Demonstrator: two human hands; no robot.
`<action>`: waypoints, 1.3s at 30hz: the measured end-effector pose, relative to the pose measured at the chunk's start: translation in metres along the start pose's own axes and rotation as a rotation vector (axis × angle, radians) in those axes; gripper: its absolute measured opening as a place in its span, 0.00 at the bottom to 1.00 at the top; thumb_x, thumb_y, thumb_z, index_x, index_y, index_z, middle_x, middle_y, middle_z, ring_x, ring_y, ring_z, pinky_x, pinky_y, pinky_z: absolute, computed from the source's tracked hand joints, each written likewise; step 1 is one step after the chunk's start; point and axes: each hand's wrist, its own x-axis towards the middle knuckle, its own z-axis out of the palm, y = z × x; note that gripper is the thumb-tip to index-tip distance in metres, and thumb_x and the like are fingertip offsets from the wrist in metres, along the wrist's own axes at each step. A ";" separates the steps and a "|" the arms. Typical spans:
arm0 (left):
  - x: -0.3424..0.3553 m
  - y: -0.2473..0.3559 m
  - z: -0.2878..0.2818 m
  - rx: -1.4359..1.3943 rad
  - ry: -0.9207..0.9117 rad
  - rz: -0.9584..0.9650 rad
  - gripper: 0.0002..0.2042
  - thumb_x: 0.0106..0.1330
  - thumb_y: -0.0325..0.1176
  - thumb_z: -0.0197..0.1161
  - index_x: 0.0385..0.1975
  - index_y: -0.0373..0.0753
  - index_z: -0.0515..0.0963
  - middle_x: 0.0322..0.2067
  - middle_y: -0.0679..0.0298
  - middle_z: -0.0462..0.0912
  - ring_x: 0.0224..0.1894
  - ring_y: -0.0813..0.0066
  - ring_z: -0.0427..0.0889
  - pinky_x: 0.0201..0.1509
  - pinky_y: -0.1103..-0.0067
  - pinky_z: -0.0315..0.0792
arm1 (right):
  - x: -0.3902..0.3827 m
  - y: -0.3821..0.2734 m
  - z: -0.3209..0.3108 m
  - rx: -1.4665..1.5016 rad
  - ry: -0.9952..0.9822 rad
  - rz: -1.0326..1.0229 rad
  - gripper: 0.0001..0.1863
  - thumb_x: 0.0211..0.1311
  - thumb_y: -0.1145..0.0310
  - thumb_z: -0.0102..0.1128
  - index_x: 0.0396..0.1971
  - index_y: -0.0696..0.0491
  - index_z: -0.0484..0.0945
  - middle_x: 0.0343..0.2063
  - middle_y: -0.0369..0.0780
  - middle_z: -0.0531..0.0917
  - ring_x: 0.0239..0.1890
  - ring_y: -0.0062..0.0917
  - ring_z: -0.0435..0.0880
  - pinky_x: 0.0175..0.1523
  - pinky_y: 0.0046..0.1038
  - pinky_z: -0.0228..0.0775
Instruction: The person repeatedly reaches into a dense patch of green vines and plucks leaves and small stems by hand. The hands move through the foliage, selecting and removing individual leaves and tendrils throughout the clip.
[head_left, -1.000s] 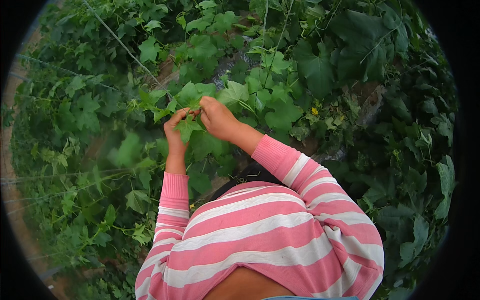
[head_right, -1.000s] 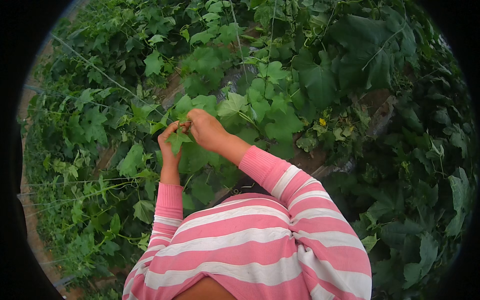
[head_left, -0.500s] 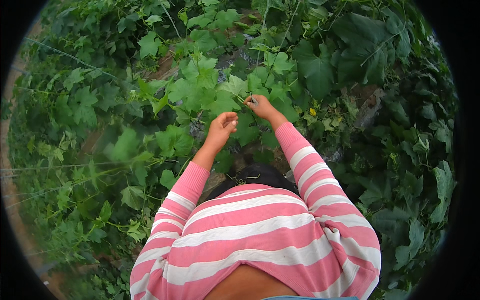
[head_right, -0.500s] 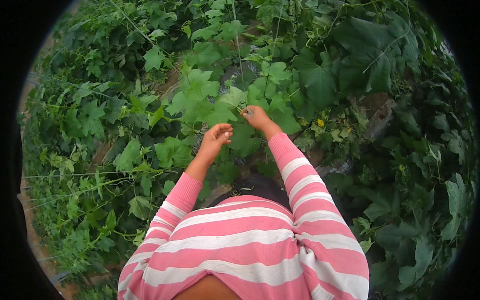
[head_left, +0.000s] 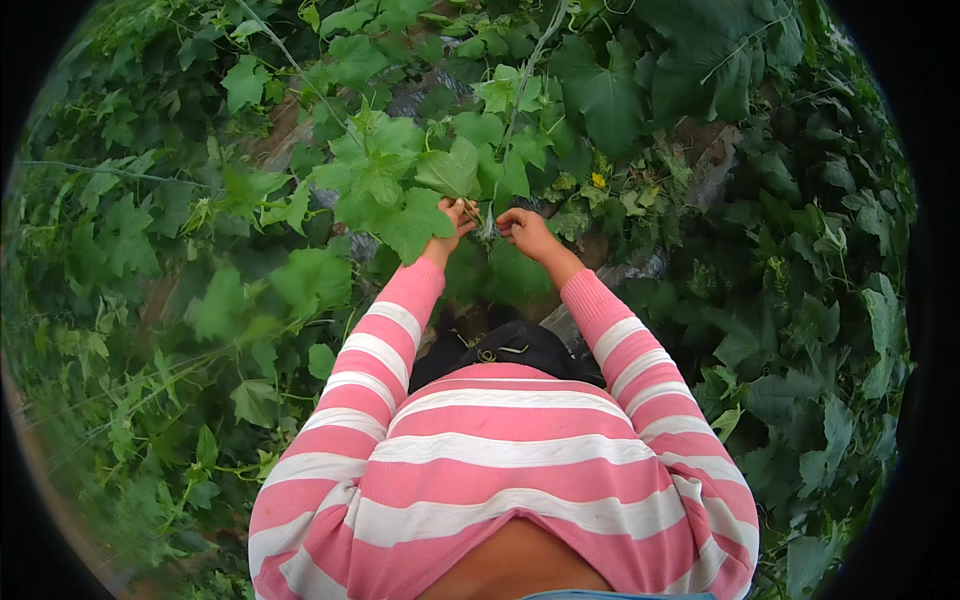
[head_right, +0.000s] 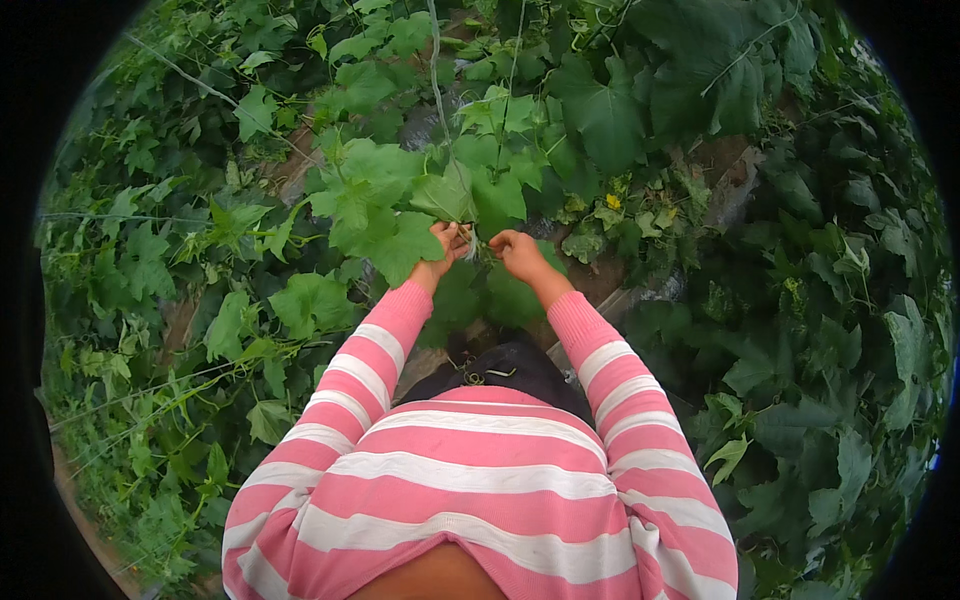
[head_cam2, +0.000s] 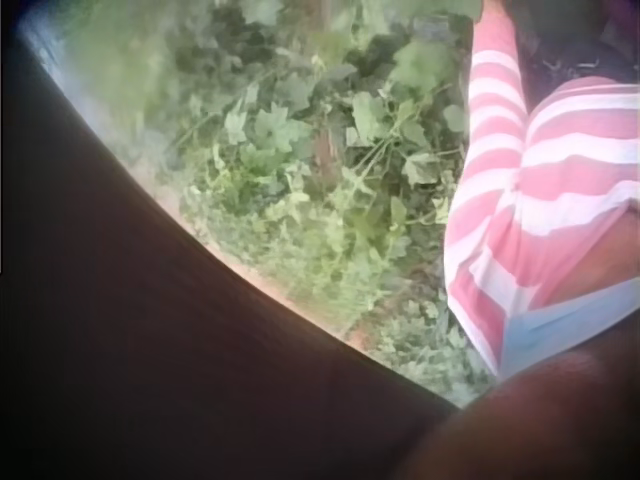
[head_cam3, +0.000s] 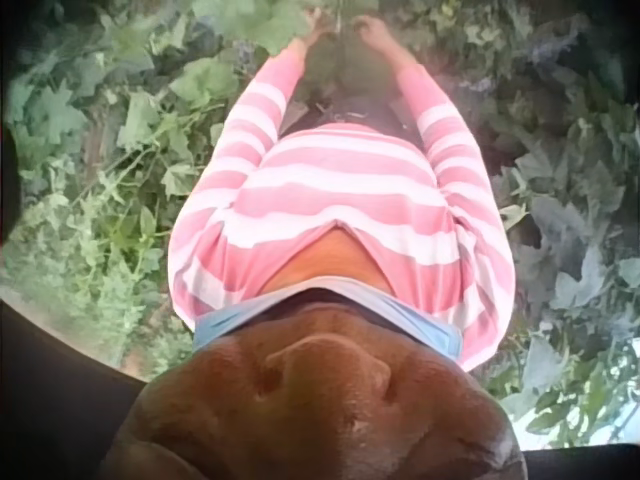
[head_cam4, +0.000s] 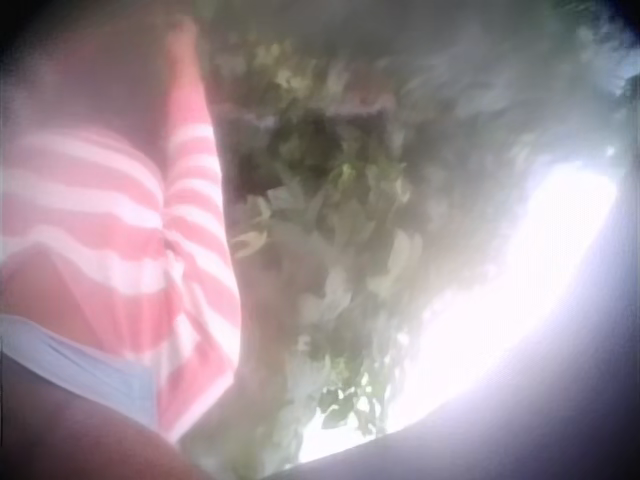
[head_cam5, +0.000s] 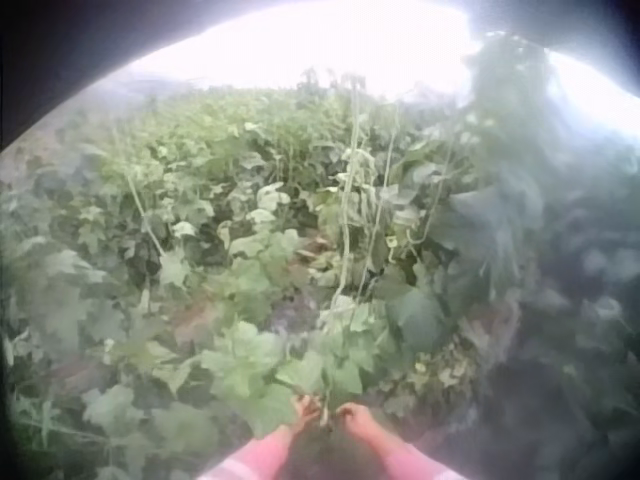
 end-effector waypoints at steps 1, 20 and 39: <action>-0.002 0.004 0.004 0.072 -0.029 0.008 0.10 0.68 0.35 0.49 0.45 0.39 0.68 0.42 0.62 0.79 0.43 0.66 0.79 0.44 0.65 0.73 | 0.005 0.006 -0.001 0.065 -0.027 0.054 0.12 0.67 0.66 0.45 0.42 0.58 0.73 0.29 0.37 0.80 0.31 0.21 0.78 0.37 0.24 0.73; -0.032 0.046 0.018 0.300 -0.145 0.014 0.10 0.60 0.20 0.55 0.41 0.35 0.70 0.38 0.55 0.81 0.40 0.65 0.82 0.39 0.73 0.78 | 0.043 0.003 0.002 0.349 -0.630 0.487 0.14 0.50 0.73 0.60 0.38 0.59 0.75 0.28 0.39 0.79 0.31 0.26 0.80 0.37 0.29 0.79; -0.100 0.073 -0.025 -0.082 -0.212 0.140 0.15 0.60 0.26 0.53 0.48 0.38 0.71 0.47 0.61 0.76 0.51 0.64 0.74 0.48 0.68 0.68 | 0.033 0.005 0.056 0.323 -0.294 0.127 0.08 0.48 0.79 0.61 0.31 0.61 0.79 0.22 0.41 0.81 0.21 0.25 0.79 0.26 0.29 0.76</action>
